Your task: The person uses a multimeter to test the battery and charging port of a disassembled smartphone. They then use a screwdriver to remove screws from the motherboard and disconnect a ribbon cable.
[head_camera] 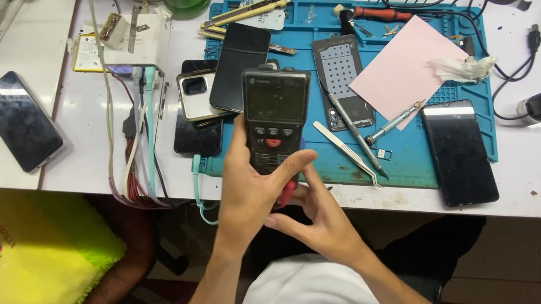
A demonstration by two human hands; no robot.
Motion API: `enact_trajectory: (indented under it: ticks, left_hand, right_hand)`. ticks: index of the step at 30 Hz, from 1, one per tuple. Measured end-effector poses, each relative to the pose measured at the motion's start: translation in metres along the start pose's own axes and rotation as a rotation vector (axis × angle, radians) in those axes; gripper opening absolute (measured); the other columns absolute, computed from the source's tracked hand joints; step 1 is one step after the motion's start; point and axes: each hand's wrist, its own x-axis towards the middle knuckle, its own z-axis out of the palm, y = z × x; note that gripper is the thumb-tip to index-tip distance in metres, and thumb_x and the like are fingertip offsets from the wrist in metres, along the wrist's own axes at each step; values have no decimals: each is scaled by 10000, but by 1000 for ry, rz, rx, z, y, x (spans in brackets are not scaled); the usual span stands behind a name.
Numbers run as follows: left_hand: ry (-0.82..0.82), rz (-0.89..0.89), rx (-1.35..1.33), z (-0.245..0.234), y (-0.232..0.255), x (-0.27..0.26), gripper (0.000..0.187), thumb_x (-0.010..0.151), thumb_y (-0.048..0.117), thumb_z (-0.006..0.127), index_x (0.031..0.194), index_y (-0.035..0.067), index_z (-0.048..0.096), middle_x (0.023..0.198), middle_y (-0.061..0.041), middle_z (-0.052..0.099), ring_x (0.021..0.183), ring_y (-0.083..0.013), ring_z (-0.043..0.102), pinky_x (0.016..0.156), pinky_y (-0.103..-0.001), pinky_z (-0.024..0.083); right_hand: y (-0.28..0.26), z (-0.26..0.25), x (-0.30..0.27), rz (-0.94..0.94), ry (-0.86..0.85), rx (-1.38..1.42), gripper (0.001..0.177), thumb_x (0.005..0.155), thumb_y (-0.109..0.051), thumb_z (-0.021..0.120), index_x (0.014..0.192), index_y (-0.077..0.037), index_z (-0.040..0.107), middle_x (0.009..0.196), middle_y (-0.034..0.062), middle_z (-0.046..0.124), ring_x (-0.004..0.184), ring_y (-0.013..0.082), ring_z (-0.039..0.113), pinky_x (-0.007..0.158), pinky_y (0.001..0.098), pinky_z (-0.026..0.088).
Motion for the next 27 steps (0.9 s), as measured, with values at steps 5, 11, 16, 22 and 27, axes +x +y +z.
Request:
enact_trajectory:
  ticks: [5,11,16,22,27]
  left_hand:
    - [-172,-174,-240,24,12,-7,539,926,292,624,1395,132,412,1127,-99,659,699,-154,563,533,-263,487]
    - [-123,35,-419,18,-2,-9,511,973,153,631,1412,97,377,1206,-177,678,1019,-264,719,925,-387,615]
    - [117,254,-538,-19,10,-7,620,941,181,702,1455,63,374,1320,-240,618,1018,-385,733,857,-519,688]
    - [443,313,-332,-39,14,-10,757,943,267,655,1575,49,300,1331,-232,583,1096,-386,716,894,-531,710]
    - [287,267,-302,-33,-4,-3,563,983,195,646,1459,48,384,1222,-201,639,983,-306,716,848,-415,673]
  right_hand:
    - [18,-3,-32,-65,196,236,494,962,-91,658,1387,-47,410,825,122,701,759,201,680,771,324,576]
    - [28,-28,-78,34,52,125,179,959,-150,690,863,-2,655,597,74,654,529,158,660,690,308,568]
    - [74,-111,-117,12,-71,-324,299,900,-169,814,649,-74,681,540,-53,594,521,49,483,507,239,411]
    - [194,-257,-198,189,876,-449,68,899,23,705,901,31,773,659,76,658,618,96,556,555,237,430]
    - [227,-343,-258,-233,1572,18,551,1325,-345,631,808,-199,510,614,-45,407,547,81,478,613,269,528]
